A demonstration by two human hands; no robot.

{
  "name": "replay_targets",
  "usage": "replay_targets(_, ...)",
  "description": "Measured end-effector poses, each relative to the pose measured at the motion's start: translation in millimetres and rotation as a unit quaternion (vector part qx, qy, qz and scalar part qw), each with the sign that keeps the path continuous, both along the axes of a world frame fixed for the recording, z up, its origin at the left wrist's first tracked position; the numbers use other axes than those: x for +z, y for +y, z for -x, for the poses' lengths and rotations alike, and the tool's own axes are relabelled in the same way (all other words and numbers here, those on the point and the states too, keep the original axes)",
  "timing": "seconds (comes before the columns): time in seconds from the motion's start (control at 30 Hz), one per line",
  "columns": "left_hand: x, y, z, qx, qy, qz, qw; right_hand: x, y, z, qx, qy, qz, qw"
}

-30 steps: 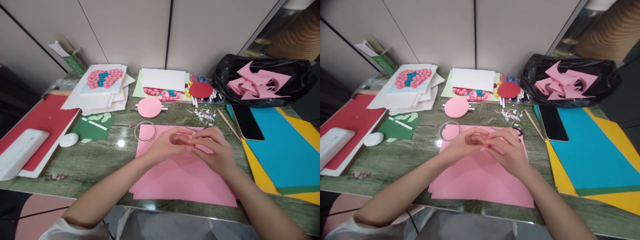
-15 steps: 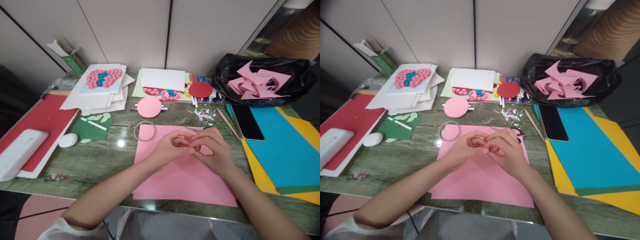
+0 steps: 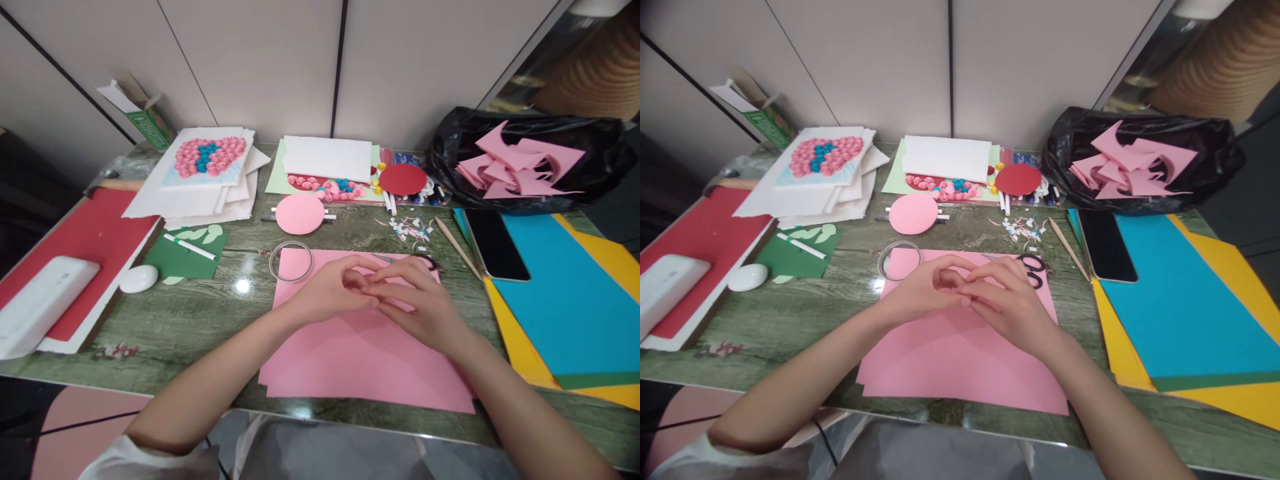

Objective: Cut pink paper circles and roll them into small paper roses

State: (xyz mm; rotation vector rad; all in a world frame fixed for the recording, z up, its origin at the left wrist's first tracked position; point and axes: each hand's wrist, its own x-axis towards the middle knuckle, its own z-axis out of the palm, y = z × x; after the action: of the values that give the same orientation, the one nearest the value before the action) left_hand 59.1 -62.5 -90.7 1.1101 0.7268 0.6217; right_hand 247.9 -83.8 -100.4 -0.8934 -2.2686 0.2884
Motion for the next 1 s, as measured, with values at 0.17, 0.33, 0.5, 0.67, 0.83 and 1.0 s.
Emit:
replay_targets(0.17, -5.5, -4.2, -5.3, 0.039, -0.052, 0.038, 0.997, -0.5, 0.0, -1.0, -0.064, 0.047, -0.017, 0.997)
replay_targets(0.33, -9.7, -12.9, -13.4, 0.067, -0.094, 0.105, 0.988, -1.7, -1.4, -1.6, -0.068, 0.06, 0.003, 0.996)
replay_targets(0.5, -9.4, -18.6, -18.4, 0.09, -0.121, 0.135, 0.979, -3.2, -3.2, 1.5, -0.071, 0.061, 0.014, 0.996)
replay_targets(0.67, -9.0, -18.5, -18.9, 0.111, -0.112, 0.138, 0.978, -2.9, -3.5, 4.5, -0.075, 0.064, 0.0, 0.995)
replay_targets(0.83, -8.1, -14.7, -15.9, 0.121, -0.091, 0.11, 0.982, 1.5, -3.2, 1.5, -0.073, 0.061, 0.007, 0.995)
replay_targets(1.0, -5.7, -8.0, -10.9, 0.08, -0.065, 0.055, 0.993, 1.0, -1.0, -0.6, -0.035, 0.037, 0.016, 0.999)
